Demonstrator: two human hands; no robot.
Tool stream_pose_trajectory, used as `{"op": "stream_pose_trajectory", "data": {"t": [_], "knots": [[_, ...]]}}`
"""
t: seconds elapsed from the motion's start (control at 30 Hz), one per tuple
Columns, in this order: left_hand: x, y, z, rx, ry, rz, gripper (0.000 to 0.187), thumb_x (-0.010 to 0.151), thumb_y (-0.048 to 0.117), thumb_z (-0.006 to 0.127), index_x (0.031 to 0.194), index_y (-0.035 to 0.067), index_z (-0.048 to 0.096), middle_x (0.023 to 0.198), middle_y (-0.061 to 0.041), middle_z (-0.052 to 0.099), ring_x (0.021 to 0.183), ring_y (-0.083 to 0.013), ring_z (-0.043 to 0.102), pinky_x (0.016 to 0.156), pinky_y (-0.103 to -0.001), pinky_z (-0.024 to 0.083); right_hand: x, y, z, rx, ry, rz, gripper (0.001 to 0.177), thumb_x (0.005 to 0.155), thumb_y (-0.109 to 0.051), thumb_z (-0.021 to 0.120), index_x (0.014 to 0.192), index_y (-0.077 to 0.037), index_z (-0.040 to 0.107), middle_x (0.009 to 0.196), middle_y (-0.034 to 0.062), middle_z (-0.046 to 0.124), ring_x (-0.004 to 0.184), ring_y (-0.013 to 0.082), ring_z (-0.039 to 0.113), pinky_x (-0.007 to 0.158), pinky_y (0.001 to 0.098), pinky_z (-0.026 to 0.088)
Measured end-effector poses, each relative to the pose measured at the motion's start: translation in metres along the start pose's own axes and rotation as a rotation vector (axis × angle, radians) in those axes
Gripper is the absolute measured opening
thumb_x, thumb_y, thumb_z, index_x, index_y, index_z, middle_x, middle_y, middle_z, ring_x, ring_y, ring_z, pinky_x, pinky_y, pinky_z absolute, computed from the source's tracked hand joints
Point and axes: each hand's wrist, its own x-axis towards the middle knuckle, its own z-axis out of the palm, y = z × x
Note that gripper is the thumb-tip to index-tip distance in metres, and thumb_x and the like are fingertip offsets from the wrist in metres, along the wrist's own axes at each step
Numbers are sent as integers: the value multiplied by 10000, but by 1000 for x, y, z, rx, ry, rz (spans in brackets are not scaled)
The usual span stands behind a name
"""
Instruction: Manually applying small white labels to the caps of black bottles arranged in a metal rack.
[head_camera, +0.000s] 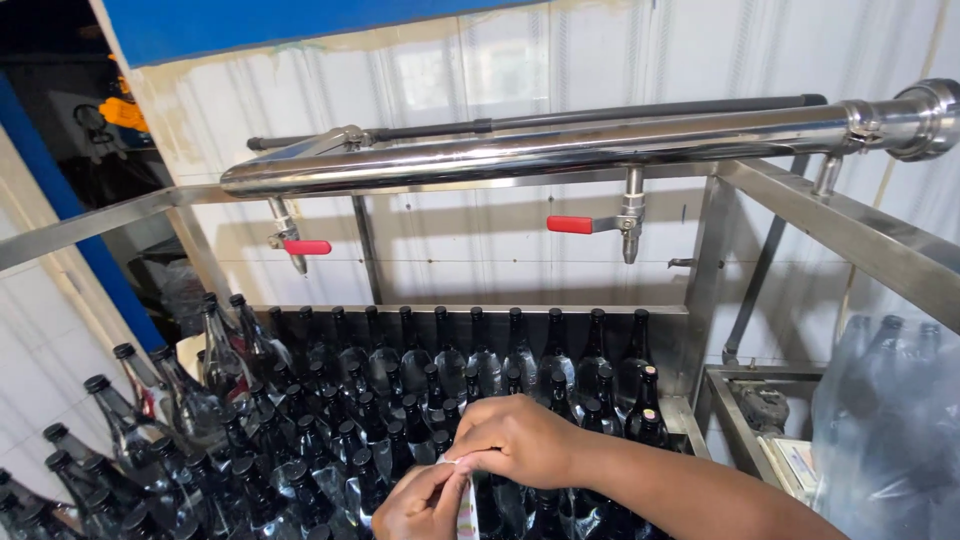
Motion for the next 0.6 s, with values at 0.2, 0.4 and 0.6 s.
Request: {"op": "stream_pose_trajectory", "data": {"t": [0.2, 0.4, 0.6], "knots": [[-5, -9, 7, 14, 29, 95, 69, 809, 238, 930, 839, 176, 922, 711, 59, 814, 528, -34, 698, 471, -179, 526, 2, 19, -8, 249, -23, 113, 243, 1119, -224, 655, 1176, -77, 840, 1121, 103, 763, 891, 170, 739, 786, 272, 647], [0, -14, 40, -243, -182, -658, 90, 839, 117, 945, 909, 69, 975, 781, -76, 887, 546, -173, 773, 500, -261, 618, 0, 165, -42, 431, 337, 713, 202, 1072, -150, 709, 1100, -56, 885, 807, 154, 819, 548, 182, 681, 484, 278, 589], [23, 22, 60, -568, -259, -1202, 269, 982, -38, 824, 1188, -201, 881, 1053, -403, 885, 830, -464, 820, 652, -471, 616, -123, 409, -105, 172, 697, 776, 246, 1009, -160, 741, 1188, -34, 854, 1148, 159, 842, 1031, 267, 798, 901, 356, 627]]}}
